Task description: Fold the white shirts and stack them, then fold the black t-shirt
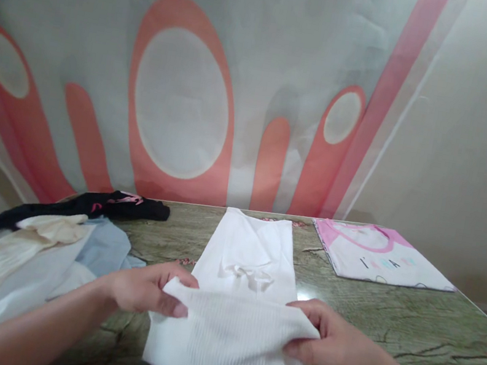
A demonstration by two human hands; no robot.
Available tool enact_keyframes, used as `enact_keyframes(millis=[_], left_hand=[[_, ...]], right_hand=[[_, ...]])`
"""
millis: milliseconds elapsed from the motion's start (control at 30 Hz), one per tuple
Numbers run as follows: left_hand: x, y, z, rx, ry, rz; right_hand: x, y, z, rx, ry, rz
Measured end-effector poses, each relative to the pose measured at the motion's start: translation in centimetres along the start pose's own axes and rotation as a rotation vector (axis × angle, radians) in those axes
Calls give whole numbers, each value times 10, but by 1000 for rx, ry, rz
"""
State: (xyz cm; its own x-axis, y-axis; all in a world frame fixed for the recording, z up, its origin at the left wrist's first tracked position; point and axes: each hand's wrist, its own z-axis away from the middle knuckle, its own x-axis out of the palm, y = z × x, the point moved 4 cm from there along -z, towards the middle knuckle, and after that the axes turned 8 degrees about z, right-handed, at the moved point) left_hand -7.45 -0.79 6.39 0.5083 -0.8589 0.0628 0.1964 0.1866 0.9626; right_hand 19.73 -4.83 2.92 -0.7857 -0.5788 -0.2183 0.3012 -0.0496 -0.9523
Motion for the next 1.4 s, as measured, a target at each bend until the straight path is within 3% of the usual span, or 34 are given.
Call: enact_keyframes(millis=[167, 333, 400, 467, 600, 767, 1000, 1233, 1400], left_hand=[[-36, 36, -27, 67, 113, 188], [-97, 57, -81, 175, 162, 301], [-124, 47, -108, 130, 249, 302], [-149, 27, -133, 30, 425, 267], [-176, -10, -168, -8, 602, 211], [-193, -29, -178, -10, 683, 152], [-207, -7, -187, 56, 733, 30], [-214, -30, -195, -33, 954, -160], [-221, -37, -185, 39, 1079, -272]], right_hand=[[-31, -23, -30, -157, 64, -319], [-81, -38, -85, -227, 242, -332], [-99, -28, -113, -213, 327, -305], [-114, -7, -139, -145, 421, -201], [-130, 40, -175, -47, 592, -43], [-138, 68, -188, -7, 733, 89], [-156, 58, -194, -59, 862, 292], [-161, 70, -203, 11, 947, 468], [-165, 76, -204, 38, 987, 528]])
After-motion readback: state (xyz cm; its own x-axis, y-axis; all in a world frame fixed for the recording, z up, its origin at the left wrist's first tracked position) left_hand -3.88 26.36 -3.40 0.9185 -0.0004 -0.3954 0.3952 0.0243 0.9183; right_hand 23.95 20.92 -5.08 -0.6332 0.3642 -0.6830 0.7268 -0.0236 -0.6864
